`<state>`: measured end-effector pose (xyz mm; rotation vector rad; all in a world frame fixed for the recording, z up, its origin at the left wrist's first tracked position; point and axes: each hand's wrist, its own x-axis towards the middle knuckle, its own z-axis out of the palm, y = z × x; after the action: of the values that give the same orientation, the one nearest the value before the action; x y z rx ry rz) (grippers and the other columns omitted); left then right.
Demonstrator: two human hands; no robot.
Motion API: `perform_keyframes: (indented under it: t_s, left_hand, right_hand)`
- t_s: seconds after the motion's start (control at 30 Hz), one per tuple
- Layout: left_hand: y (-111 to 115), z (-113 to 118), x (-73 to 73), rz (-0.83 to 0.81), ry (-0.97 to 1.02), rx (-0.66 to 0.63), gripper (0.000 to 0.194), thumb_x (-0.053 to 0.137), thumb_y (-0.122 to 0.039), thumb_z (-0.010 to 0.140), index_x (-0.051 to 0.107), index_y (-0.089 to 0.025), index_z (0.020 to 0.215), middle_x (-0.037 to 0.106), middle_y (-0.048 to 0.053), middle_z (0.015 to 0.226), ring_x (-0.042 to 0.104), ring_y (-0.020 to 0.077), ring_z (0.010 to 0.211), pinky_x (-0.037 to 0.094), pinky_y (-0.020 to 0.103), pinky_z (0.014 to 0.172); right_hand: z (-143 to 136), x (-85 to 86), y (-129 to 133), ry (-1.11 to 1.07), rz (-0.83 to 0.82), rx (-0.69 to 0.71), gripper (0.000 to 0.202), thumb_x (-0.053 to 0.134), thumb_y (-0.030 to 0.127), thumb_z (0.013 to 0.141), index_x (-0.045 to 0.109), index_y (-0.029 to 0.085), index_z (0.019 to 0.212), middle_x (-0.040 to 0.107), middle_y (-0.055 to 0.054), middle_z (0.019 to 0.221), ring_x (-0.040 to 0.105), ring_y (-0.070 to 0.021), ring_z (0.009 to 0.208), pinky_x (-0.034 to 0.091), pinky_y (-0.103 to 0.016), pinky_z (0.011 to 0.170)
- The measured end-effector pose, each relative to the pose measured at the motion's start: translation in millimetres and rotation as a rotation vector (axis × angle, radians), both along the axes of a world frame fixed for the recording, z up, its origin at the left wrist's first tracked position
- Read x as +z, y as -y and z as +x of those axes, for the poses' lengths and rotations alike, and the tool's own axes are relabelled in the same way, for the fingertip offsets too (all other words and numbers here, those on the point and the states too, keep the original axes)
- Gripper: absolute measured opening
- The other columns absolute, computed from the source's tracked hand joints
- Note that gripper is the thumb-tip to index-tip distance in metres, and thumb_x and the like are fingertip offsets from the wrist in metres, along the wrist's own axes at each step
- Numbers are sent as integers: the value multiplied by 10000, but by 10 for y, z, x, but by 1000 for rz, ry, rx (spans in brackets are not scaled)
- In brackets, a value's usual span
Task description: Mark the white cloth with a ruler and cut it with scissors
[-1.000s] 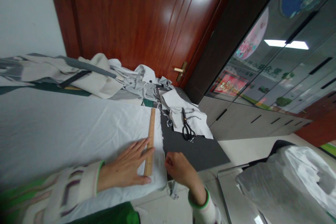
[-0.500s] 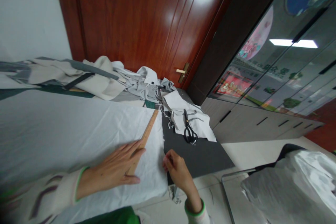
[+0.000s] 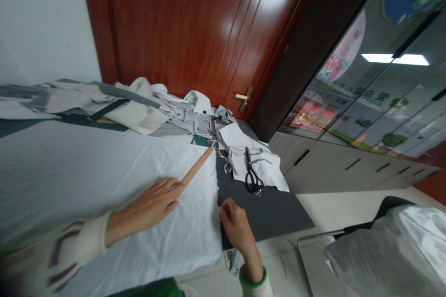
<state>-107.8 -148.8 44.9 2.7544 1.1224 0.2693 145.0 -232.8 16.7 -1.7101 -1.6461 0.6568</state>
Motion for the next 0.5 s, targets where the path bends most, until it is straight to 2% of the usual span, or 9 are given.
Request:
perform_keyframes:
  t_s: [0.1, 0.23, 0.33, 0.5]
  left_hand:
    - [-78, 57, 24, -24, -27, 62, 355, 434, -136, 918, 519, -141, 1262, 583, 148, 1173, 571, 295, 1091, 496, 426, 924]
    - [-176, 97, 75, -74, -67, 154, 279, 475, -179, 886, 553, -107, 1145, 612, 184, 1150, 609, 334, 1057, 502, 457, 888]
    - [-236, 104, 104, -120, -81, 165, 270, 503, -182, 865, 555, -129, 1125, 657, 157, 1126, 627, 313, 1079, 488, 412, 914]
    - [-335, 70, 125, -181, -66, 160, 229, 491, -147, 851, 575, -144, 1064, 696, 135, 1071, 665, 277, 1011, 481, 343, 851]
  right_hand:
    - [-14, -4, -39, 16, 16, -32, 204, 448, 376, 890, 479, 239, 743, 560, 7, 629, 560, -176, 596, 403, -287, 598]
    - [8, -17, -94, 23, 31, -68, 206, 464, 386, 884, 488, 238, 741, 577, 0, 631, 588, -183, 610, 411, -285, 602]
    - [27, -36, -134, 20, 43, -81, 222, 473, 405, 883, 496, 237, 739, 576, 1, 621, 585, -183, 596, 407, -283, 586]
    - [41, -72, -170, 5, 65, -84, 237, 485, 421, 889, 509, 233, 748, 584, 4, 616, 581, -181, 589, 412, -283, 587]
